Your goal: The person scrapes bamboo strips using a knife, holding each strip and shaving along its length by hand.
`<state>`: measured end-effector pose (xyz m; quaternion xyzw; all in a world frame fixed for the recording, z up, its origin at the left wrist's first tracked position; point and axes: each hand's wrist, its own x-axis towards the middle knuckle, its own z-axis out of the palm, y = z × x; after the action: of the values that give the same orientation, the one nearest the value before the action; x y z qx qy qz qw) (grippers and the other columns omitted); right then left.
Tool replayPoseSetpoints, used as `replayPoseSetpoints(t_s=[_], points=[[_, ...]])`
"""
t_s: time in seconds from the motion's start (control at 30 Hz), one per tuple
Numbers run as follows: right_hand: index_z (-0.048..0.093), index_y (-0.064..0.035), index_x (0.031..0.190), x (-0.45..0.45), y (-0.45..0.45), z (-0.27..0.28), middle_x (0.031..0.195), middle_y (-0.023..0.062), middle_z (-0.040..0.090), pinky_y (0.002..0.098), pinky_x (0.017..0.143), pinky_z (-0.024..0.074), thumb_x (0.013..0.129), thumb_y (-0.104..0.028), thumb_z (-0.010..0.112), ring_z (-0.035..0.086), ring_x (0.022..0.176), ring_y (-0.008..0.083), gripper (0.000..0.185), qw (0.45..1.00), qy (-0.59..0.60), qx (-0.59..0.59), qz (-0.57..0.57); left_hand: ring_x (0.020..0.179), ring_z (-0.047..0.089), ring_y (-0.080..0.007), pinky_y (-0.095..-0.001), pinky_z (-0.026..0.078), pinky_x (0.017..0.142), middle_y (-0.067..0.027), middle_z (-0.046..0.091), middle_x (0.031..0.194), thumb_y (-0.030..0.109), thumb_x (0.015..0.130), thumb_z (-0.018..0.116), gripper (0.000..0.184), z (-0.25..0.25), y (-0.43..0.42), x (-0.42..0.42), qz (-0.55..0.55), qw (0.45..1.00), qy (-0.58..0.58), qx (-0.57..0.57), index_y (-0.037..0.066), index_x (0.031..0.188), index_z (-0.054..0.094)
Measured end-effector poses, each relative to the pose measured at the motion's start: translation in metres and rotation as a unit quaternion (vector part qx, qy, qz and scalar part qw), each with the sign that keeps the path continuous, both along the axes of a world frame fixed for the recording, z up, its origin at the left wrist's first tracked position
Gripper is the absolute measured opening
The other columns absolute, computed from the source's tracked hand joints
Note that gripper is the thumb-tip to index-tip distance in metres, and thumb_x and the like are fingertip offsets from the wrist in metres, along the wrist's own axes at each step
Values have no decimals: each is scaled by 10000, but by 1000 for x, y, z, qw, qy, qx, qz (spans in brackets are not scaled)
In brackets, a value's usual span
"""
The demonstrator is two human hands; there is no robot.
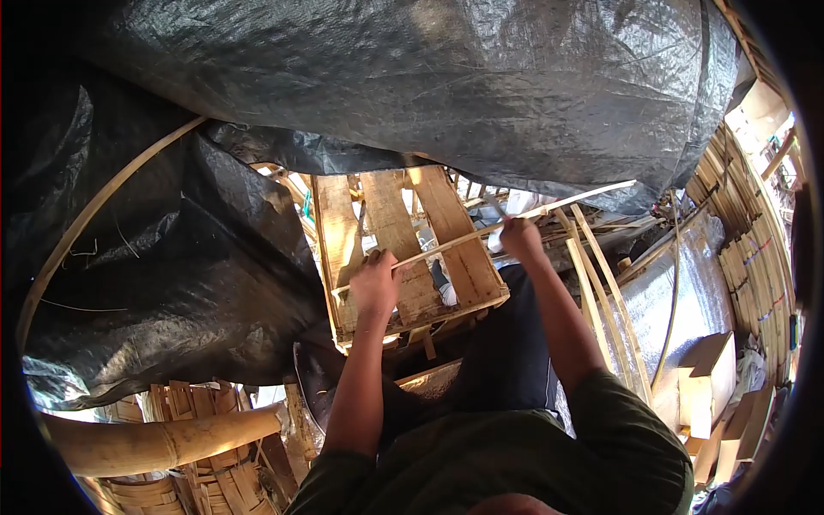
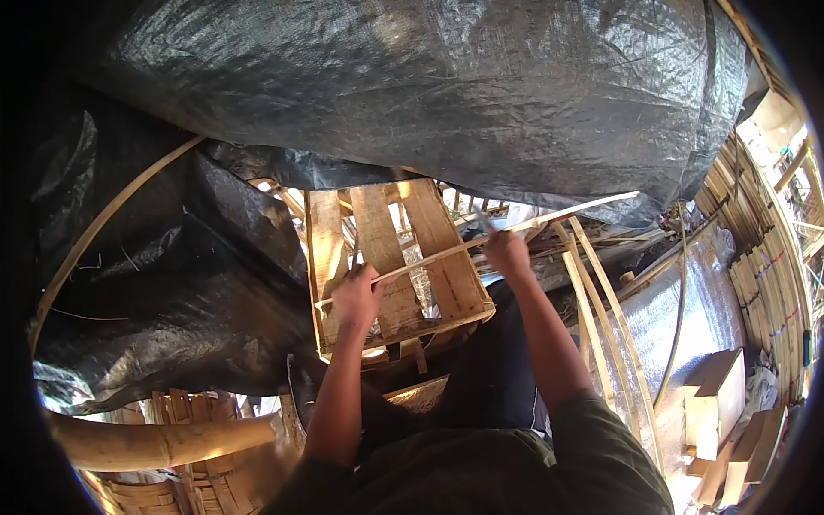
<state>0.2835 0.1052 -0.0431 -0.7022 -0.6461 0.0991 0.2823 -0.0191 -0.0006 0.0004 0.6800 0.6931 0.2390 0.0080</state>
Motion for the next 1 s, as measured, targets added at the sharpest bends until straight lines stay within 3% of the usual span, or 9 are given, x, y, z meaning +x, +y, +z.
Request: replayPoseSetpoints(t_s=[0.07, 0.17, 0.23, 0.3, 0.37, 0.47, 0.6, 0.7, 1.0], points=[[678, 7, 842, 16, 5, 14, 783, 273, 661, 538, 689, 521, 957, -320, 445, 655, 788, 454, 418, 994, 21, -62, -91, 786, 633, -282, -416, 488, 641, -67, 610, 804, 365, 807, 739, 302, -1, -3, 0, 1, 1000, -7, 12, 111, 791, 575], [694, -1, 881, -18, -13, 0, 793, 260, 672, 499, 654, 538, 930, -219, 480, 676, 759, 412, 309, 995, -81, 52, 39, 768, 635, -289, -419, 487, 637, -66, 609, 791, 359, 809, 739, 298, -5, -2, -2, -11, 1000, -11, 27, 112, 785, 574], [679, -2, 923, -15, -13, -12, 861, 273, 669, 500, 664, 541, 916, -196, 494, 675, 776, 414, 268, 996, 4, 69, 52, 740, 634, -294, -420, 485, 635, -65, 609, 778, 346, 813, 738, 291, -1, -5, -1, -15, 999, -12, 28, 110, 779, 571], [666, 1, 924, 9, 1, -1, 883, 287, 660, 536, 698, 529, 933, -217, 486, 657, 798, 452, 284, 995, -63, -68, 29, 734, 636, -290, -418, 484, 634, -62, 612, 778, 331, 815, 739, 276, 2, -5, 1, -17, 999, -21, 22, 110, 786, 576], [669, -3, 865, 7, -8, 1, 817, 284, 658, 553, 707, 521, 942, -242, 480, 646, 781, 475, 315, 997, -62, -12, -44, 736, 637, -285, -418, 482, 625, -57, 615, 783, 323, 813, 744, 269, 4, -8, 3, -15, 1000, -23, 15, 112, 786, 579], [666, -2, 819, -20, -20, -12, 791, 276, 660, 525, 685, 531, 949, -271, 470, 653, 755, 459, 358, 997, 5, 62, 39, 735, 636, -283, -416, 476, 607, -54, 615, 781, 354, 816, 740, 292, 7, -10, 4, 0, 1000, -19, -21, 115, 781, 576], [654, 11, 802, 21, -7, -12, 793, 282, 656, 545, 699, 518, 950, -287, 490, 642, 771, 473, 371, 1000, 4, -16, -26, 726, 635, -281, -411, 469, 590, -50, 613, 778, 405, 826, 722, 326, 4, -7, 5, 0, 1000, -3, 1, 118, 779, 575], [667, 25, 792, 23, -16, -14, 788, 287, 646, 544, 715, 510, 958, -287, 498, 632, 792, 480, 391, 993, 63, 53, -89, 723, 638, -279, -412, 469, 591, -54, 622, 773, 421, 836, 707, 328, 6, -9, 4, 5, 1000, 9, -12, 118, 792, 588], [664, 35, 885, 38, -13, -11, 771, 292, 658, 520, 745, 522, 955, -365, 493, 654, 811, 472, 440, 994, 100, -21, -27, 718, 652, -268, -400, 481, 589, -54, 656, 785, 442, 834, 701, 346, 9, -9, 11, 3, 1000, 13, -21, 112, 806, 602]])
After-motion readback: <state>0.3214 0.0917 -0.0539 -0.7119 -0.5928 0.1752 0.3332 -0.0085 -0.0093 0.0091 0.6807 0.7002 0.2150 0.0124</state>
